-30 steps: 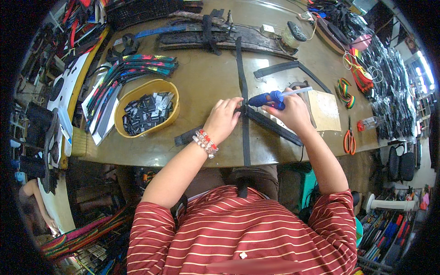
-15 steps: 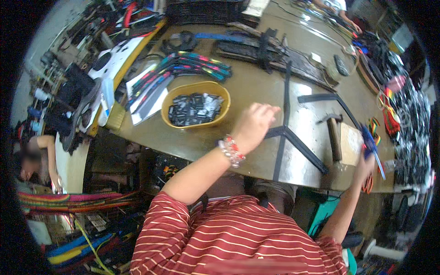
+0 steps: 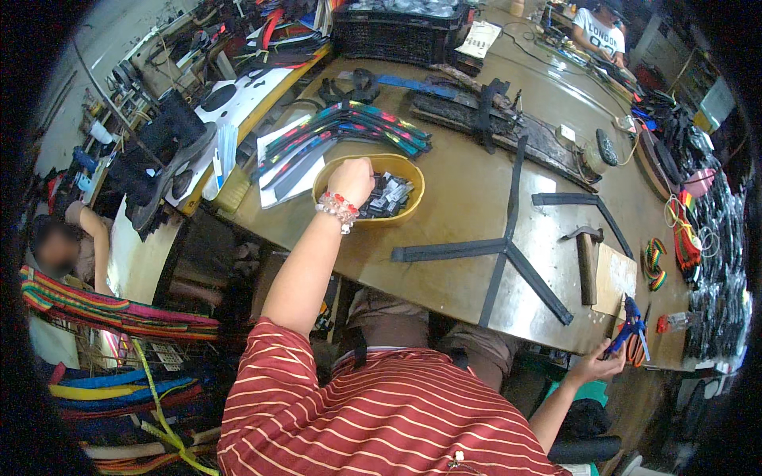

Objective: The person assembles a strap by applying hot glue to fabric strips and attaching metal buckles. They repeatedly pick up strips, apply glue, press buckles into place, and set finished pieces aside on the workbench.

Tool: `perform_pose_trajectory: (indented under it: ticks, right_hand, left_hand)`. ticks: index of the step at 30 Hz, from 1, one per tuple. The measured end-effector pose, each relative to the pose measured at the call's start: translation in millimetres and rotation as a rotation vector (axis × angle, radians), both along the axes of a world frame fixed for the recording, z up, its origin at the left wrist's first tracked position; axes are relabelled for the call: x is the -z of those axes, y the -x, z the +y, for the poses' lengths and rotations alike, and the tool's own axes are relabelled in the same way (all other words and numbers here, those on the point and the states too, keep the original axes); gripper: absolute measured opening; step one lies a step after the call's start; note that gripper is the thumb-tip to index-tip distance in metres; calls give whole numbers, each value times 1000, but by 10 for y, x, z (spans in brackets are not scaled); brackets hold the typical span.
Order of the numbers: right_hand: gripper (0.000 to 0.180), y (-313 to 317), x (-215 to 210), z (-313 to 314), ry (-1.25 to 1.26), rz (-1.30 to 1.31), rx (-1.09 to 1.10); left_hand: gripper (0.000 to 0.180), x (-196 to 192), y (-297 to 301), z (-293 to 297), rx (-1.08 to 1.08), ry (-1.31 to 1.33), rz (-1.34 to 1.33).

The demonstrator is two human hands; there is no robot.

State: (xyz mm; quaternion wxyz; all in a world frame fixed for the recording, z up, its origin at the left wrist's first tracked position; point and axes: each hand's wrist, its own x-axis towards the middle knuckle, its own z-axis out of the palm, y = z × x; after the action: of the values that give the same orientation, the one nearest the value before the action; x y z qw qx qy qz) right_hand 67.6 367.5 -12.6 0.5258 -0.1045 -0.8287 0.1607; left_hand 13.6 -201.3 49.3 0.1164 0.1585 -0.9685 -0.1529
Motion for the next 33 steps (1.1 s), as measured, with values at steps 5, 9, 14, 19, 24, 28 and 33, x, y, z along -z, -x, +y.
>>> perform_pose_trajectory:
  ticks: [5,9,14,19,24,28,33]
  right_hand:
    - [29,12,48,-480,88,-111,-320]
    - [25,109,48,-604,43,-142,-367]
    - [23,128,57,-602,126,-187,-353]
    - [21,141,86,-602,154,-215,-364]
    - [18,135,48,-621,197,-237,-397]
    - [16,113,29,-614,44,-240,-364]
    - [14,124,69,-605,224,-272,-455]
  left_hand:
    - [16,-95,196,-493,48,-2,363]
    - [38,-153,295,-1362,-145,201,520]
    - [60,301,174,-1769,-400,26,-74]
    - [49,298,115,-1475,-345,-19,-19]
    - [24,-273,57,-758,-176,171,378]
    - [30,-261,-112,-140,112,107,-166]
    - [21,-83,-170,-110,51,15,-68]
